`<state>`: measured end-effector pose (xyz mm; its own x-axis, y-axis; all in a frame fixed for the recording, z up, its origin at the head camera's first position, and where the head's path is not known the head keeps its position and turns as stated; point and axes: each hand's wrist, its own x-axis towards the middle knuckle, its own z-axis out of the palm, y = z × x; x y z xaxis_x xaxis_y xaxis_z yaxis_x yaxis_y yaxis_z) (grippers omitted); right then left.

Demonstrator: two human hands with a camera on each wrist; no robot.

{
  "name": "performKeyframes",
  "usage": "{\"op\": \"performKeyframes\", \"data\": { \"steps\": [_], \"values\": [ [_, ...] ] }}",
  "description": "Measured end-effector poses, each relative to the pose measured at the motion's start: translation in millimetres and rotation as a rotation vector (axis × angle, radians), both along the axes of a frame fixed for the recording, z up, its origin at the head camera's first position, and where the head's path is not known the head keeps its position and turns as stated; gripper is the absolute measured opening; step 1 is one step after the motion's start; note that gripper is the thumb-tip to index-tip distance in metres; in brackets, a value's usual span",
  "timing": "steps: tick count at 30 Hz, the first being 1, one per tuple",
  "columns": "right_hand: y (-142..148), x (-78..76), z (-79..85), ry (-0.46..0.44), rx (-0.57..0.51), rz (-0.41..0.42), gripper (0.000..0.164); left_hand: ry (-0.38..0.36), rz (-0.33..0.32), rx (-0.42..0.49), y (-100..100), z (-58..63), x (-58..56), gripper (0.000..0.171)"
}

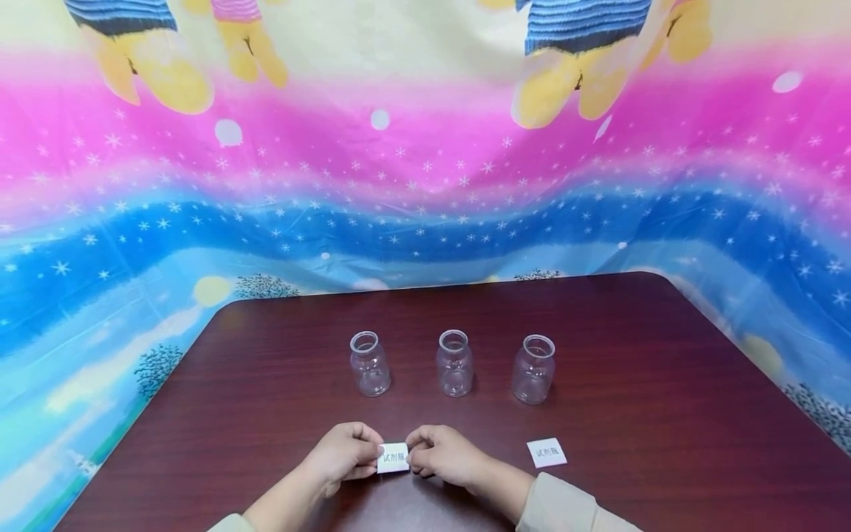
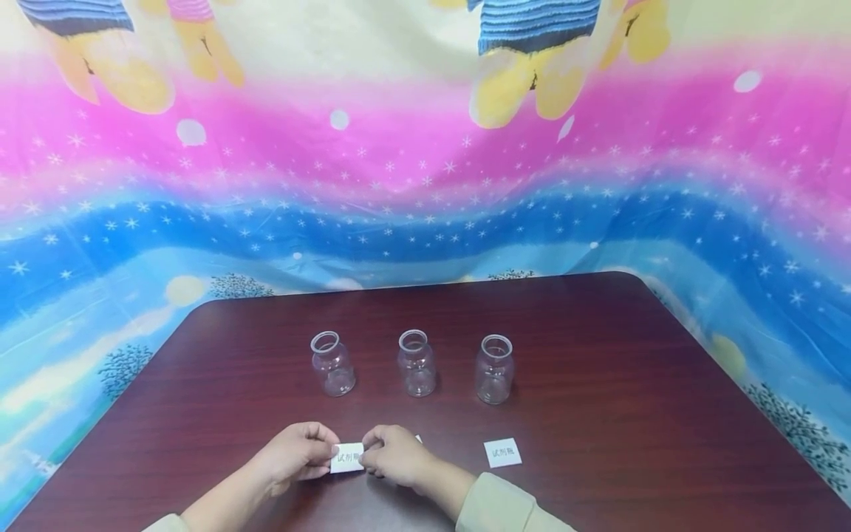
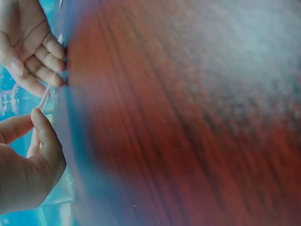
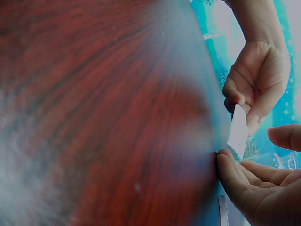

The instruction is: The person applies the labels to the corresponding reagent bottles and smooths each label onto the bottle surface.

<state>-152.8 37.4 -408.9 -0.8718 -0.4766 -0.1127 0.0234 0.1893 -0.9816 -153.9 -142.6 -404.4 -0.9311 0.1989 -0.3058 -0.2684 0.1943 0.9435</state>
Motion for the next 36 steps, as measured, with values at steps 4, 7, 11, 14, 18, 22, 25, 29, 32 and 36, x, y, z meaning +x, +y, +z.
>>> {"op": "performKeyframes", "data": {
  "steps": [4, 7, 11, 14, 18, 22, 25, 29, 32, 36],
  "values": [
    [1.2, -2.5, -1.4, -0.005, -0.026, -0.019, 0.021, 0.010, -0.034, 0.029, 0.9, 3.6, -1.9, 0.011],
    [1.3, -4.6, -2.2, -0.012, -0.074, -0.062, 0.021, 0.015, -0.070, 0.061, 2.2, 4.6, -2.6, 0.013],
    [0.8, -7.0, -2.9, -0.017, -0.143, -0.100, 0.022, 0.017, -0.108, 0.098, 4.1, 4.5, -3.3, 0.015],
    [0.5, -7.5, -2.6, -0.017, -0.175, -0.096, 0.020, 0.013, -0.121, 0.119, 5.2, 4.1, -3.8, 0.015],
    [1.2, -7.2, 0.3, -0.007, -0.200, -0.104, 0.016, 0.020, -0.137, 0.149, 6.3, 5.1, -4.0, 0.015],
    [4.2, -7.3, 4.3, -0.018, -0.218, -0.106, 0.017, 0.035, -0.160, 0.179, 9.2, 8.6, -4.0, 0.017],
    [6.0, -7.4, 7.3, -0.030, -0.226, -0.080, 0.018, 0.048, -0.175, 0.186, 11.2, 12.3, -3.5, 0.018],
    [8.3, -7.5, 12.0, -0.010, -0.227, -0.064, 0.016, 0.066, -0.190, 0.194, 13.1, 16.8, -3.9, 0.017],
    [11.4, -7.3, 16.7, 0.015, -0.221, -0.069, 0.016, 0.066, -0.201, 0.215, 14.7, 19.5, -4.9, 0.016],
    [15.5, -7.8, 21.0, 0.034, -0.224, -0.064, 0.017, 0.057, -0.212, 0.245, 16.0, 23.0, -5.7, 0.013]
  ]
}}
